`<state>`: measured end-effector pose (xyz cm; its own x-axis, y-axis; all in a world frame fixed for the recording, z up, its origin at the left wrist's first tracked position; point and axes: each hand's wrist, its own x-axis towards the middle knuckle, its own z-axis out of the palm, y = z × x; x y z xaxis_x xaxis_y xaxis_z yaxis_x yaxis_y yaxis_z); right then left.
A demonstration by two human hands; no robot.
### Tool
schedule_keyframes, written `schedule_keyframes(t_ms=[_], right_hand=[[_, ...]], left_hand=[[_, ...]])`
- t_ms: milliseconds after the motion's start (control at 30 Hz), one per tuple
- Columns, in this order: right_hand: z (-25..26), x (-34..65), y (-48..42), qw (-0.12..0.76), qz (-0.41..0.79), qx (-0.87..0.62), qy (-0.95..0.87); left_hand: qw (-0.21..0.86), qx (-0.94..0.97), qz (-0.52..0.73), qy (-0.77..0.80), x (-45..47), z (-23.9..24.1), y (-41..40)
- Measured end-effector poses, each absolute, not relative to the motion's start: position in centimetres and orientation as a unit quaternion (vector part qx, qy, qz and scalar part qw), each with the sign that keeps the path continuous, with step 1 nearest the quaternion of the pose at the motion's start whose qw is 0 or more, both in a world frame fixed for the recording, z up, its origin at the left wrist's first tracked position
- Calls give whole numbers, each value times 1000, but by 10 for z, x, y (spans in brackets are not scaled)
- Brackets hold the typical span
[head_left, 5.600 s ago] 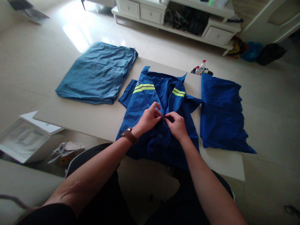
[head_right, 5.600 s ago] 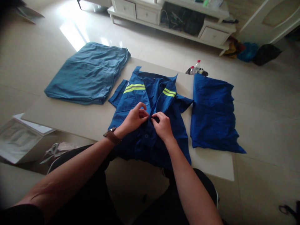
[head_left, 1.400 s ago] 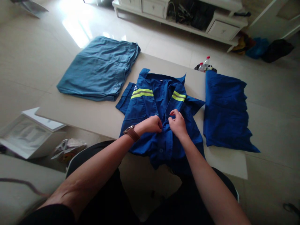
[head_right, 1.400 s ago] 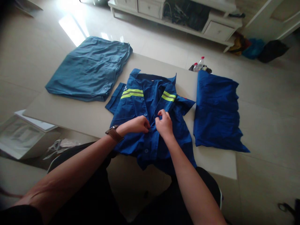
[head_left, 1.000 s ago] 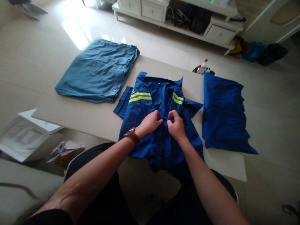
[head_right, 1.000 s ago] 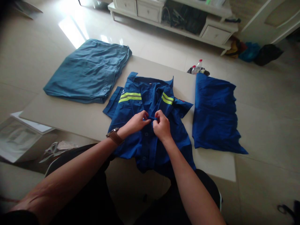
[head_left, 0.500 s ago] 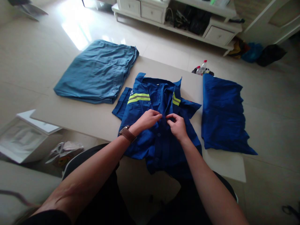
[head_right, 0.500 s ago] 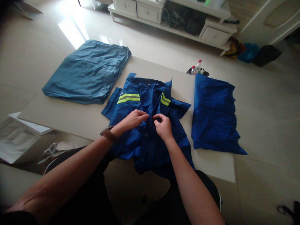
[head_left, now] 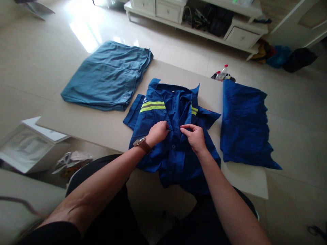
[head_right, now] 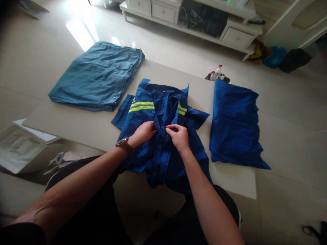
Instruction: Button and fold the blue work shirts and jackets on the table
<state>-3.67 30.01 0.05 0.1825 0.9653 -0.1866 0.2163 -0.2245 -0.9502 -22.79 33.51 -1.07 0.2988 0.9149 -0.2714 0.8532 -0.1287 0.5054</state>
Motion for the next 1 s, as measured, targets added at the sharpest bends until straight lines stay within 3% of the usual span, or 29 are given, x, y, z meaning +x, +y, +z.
schedule_keyframes(t_ms=[267, 433, 567, 1000], right_hand=[[2, -39, 300, 410, 440, -641, -477], [10, -40, 297, 373, 358, -654, -552], [15, -40, 296, 356, 300, -637, -614], [13, -38, 297, 333, 284, -618, -654]], left_hand=[[295, 816, 134, 478, -218, -1, 333], [318, 813, 178, 455, -215, 8, 331], [365, 786, 210, 452, -216, 11, 331], [549, 639, 275, 463, -213, 0, 337]])
